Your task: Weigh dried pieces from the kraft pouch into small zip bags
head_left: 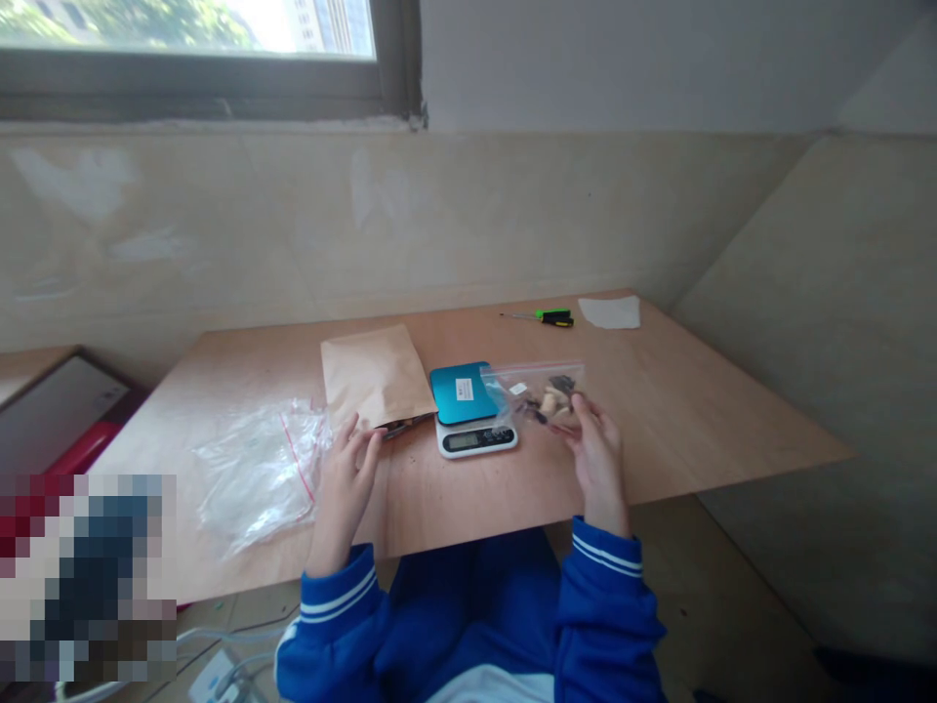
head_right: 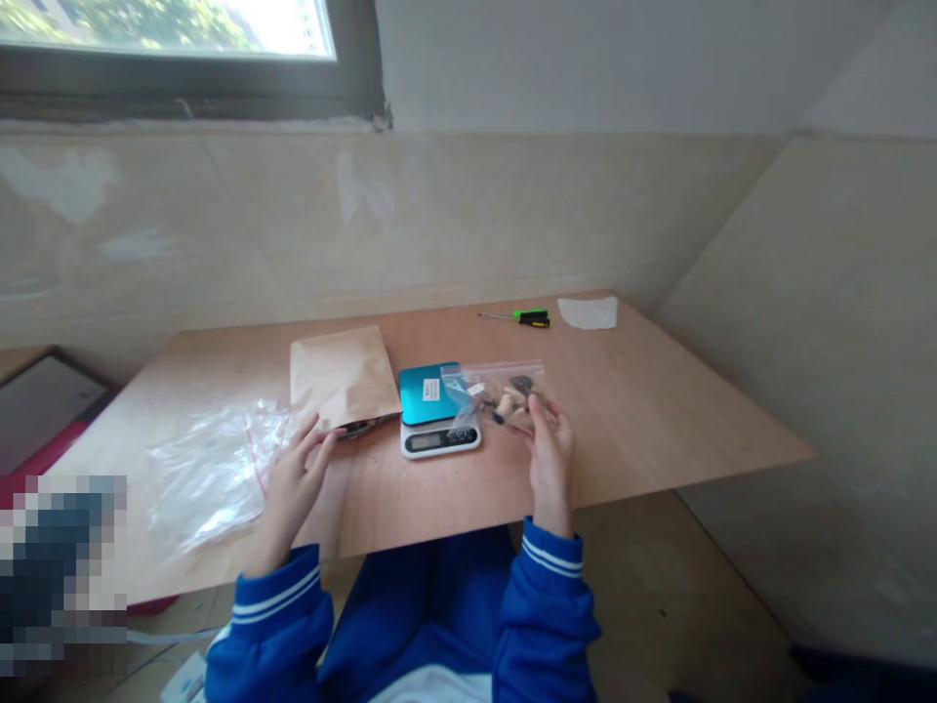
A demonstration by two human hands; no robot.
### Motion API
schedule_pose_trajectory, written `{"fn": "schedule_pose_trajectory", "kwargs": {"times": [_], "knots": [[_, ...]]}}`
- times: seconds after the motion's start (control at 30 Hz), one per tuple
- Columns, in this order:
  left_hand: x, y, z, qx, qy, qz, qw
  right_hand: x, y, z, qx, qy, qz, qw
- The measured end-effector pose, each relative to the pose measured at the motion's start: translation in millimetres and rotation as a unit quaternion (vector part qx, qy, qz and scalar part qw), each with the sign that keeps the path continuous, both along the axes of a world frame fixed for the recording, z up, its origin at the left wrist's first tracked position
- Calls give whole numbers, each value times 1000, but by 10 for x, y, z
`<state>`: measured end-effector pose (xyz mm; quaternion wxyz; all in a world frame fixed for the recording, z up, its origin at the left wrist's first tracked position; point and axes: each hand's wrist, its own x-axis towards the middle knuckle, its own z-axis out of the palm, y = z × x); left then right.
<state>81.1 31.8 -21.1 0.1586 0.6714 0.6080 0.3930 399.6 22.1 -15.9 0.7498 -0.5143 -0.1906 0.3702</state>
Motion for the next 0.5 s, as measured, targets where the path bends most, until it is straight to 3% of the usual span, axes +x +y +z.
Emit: {"fn": "schedule_pose_trajectory", "kwargs": {"times": [0.17,0.37,0.5], "knots": [[-62,33,-157,3,52,1,999,301,-15,-246,-32,-52,-80,995],[-66,30,-194,4,55,15,998,248,88,-363,4,-121,-136,983],[-68,23,-185,10,41,6,999,236,151,-484,-7,-213,-95,972]]}}
